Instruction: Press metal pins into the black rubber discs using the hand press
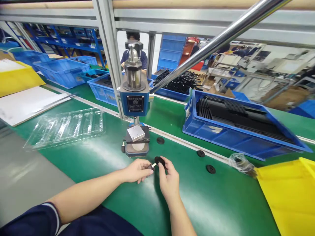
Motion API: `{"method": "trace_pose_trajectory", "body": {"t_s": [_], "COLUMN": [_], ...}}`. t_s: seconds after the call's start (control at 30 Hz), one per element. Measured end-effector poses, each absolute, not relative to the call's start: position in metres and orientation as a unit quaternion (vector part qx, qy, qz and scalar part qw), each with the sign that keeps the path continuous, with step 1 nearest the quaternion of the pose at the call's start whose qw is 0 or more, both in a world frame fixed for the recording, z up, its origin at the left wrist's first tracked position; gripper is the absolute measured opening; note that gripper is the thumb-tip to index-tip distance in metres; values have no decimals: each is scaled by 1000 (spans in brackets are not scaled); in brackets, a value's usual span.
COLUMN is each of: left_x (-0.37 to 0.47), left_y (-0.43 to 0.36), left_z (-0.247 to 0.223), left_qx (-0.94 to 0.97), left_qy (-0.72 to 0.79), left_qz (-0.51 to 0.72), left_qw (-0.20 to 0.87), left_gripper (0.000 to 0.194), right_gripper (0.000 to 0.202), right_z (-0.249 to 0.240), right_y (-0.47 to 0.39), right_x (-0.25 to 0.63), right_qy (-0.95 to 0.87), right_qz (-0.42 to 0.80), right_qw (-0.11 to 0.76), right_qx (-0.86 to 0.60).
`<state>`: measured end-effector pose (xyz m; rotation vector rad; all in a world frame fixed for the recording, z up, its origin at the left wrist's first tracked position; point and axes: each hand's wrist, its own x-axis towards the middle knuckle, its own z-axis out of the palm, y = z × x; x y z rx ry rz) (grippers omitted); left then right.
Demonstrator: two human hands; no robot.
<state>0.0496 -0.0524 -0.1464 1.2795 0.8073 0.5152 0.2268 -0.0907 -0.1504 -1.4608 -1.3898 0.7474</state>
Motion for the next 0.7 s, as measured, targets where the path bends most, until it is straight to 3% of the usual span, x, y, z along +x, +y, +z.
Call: {"method": "trace_pose_trajectory", "body": {"t_s": [0.33,0.7], "left_x": [39,40], "left_y": [-53,-53], "left_z": [-148,-156], "left_qx": [552,524], "left_qy": [348,342], "left_qz": [225,276], "left_qw": [723,730], "left_gripper": [37,38], "right_gripper": [32,49], "right_z": [-148,-130], "right_y": [-93,-100], "right_x": [218,214], "right_qy": [-677,-760], "right_qz": [232,249], "right_qw": [440,386], "right_qx": [-542,-459]}}
